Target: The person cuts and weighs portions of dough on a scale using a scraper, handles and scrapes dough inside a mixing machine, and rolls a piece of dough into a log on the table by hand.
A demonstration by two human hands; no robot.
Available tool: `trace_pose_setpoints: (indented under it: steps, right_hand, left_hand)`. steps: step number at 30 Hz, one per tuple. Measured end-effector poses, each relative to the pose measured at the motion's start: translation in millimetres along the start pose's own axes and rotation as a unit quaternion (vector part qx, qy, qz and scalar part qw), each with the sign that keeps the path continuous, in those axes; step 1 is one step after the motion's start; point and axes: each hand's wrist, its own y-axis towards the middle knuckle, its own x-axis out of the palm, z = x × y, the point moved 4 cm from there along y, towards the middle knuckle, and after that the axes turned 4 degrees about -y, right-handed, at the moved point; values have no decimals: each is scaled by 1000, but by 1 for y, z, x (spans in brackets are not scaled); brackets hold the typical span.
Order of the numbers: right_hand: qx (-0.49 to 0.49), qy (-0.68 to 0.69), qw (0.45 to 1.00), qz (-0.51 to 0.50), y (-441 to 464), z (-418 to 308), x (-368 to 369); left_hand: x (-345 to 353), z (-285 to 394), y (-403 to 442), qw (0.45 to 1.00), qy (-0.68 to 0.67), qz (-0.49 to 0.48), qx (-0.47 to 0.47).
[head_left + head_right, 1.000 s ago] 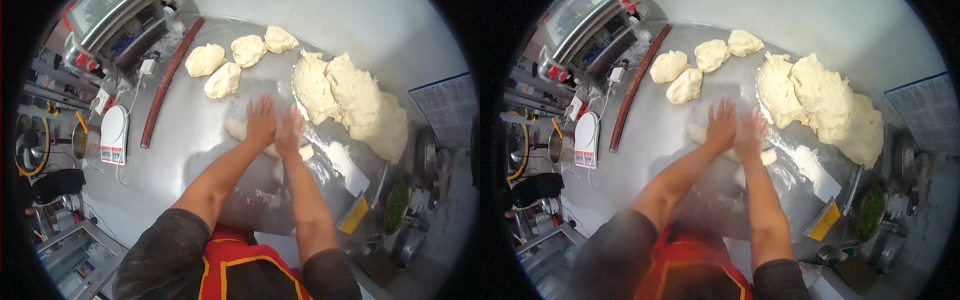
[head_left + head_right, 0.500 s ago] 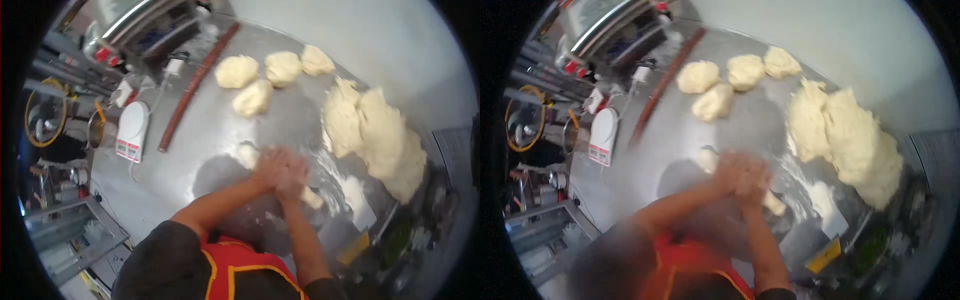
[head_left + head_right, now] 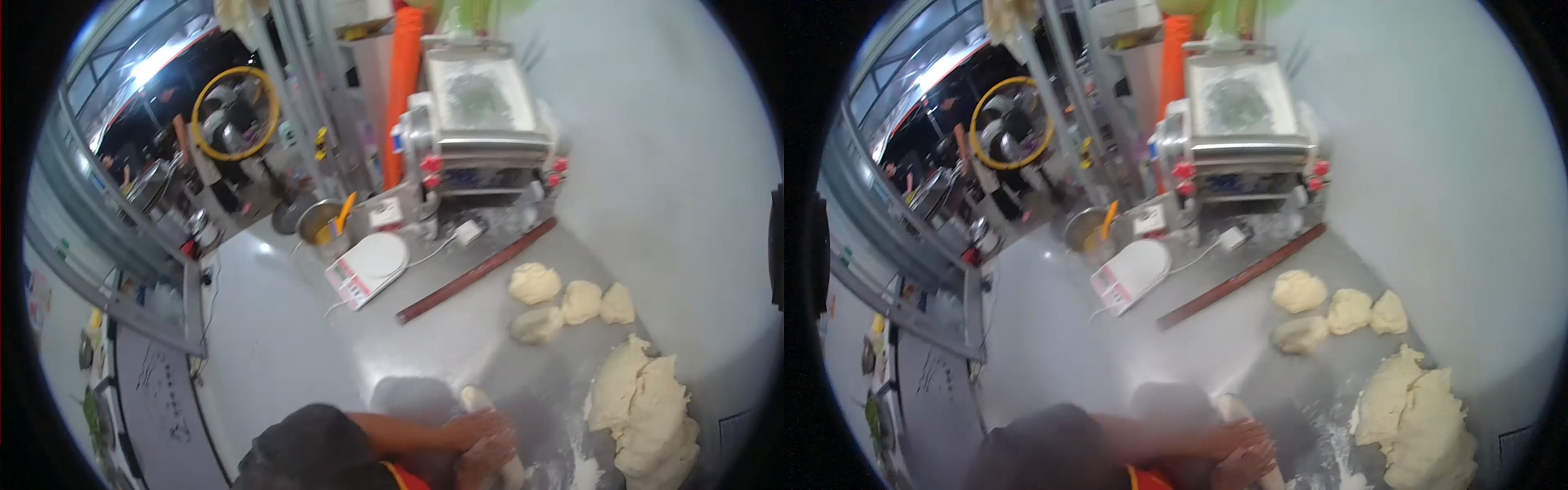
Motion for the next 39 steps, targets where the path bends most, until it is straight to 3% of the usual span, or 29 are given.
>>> trace_pose_setpoints:
  steps: [1, 4, 7, 10, 12, 13, 15, 16, 18, 20, 22, 26, 30, 33, 34, 37, 39]
  right_hand:
    - [9, -1, 1000, 7, 6, 1, 5]
    - [23, -12, 1000, 7, 37, 11, 13]
    - [34, -6, 999, -11, 75, 27, 22]
    - [69, 31, 997, 6, 105, 59, 35]
    - [118, 15, 989, 93, 123, 69, 32]
    - [56, 34, 996, 59, 106, 82, 69]
    - [-26, 61, 997, -39, 77, 60, 55]
    - [-46, 67, 992, -101, 69, 17, -8]
    - [11, 16, 994, -107, 27, -26, -44]
    - [87, 61, 993, -52, -3, -62, -55]
    - [114, 63, 991, -21, -4, -65, -43]
    - [116, 31, 991, -52, 59, -19, -15]
    - [130, -14, 991, 6, 123, 11, -3]
    - [119, -32, 990, 66, 163, 34, -2]
    - [113, -34, 990, 80, 160, 31, -5]
    - [-51, 25, 996, -71, 108, -9, -12]
    - [54, 131, 960, -243, 84, -52, -70]
  left_hand:
    - [-8, -3, 10, 994, 21, 95, 52]
    - [-10, -15, 65, 995, 41, -70, -57]
    - [5, -33, 101, 984, 168, -60, -21]
    - [-5, -32, 153, 972, 209, -79, -70]
    - [-3, -35, 171, 968, 245, -1, -60]
    - [16, -57, 168, 975, 202, 58, -76]
    - [25, -44, 134, 980, 176, 58, -73]
    - [-6, -28, 107, 980, 194, 2, -45]
    - [-30, -16, 56, 977, 182, -113, 10]
    - [-29, -50, 12, 989, 103, -101, 26]
    - [-53, -33, 19, 981, 131, -143, -1]
    - [-36, -43, 77, 971, 201, -113, -61]
    - [-26, -66, 134, 974, 221, 3, -59]
    - [-23, -71, 159, 976, 186, 48, -99]
    - [-19, -74, 149, 979, 189, 28, -74]
    - [-28, -68, 117, 984, 170, -48, 3]
    - [-61, -34, 74, 981, 135, -141, 10]
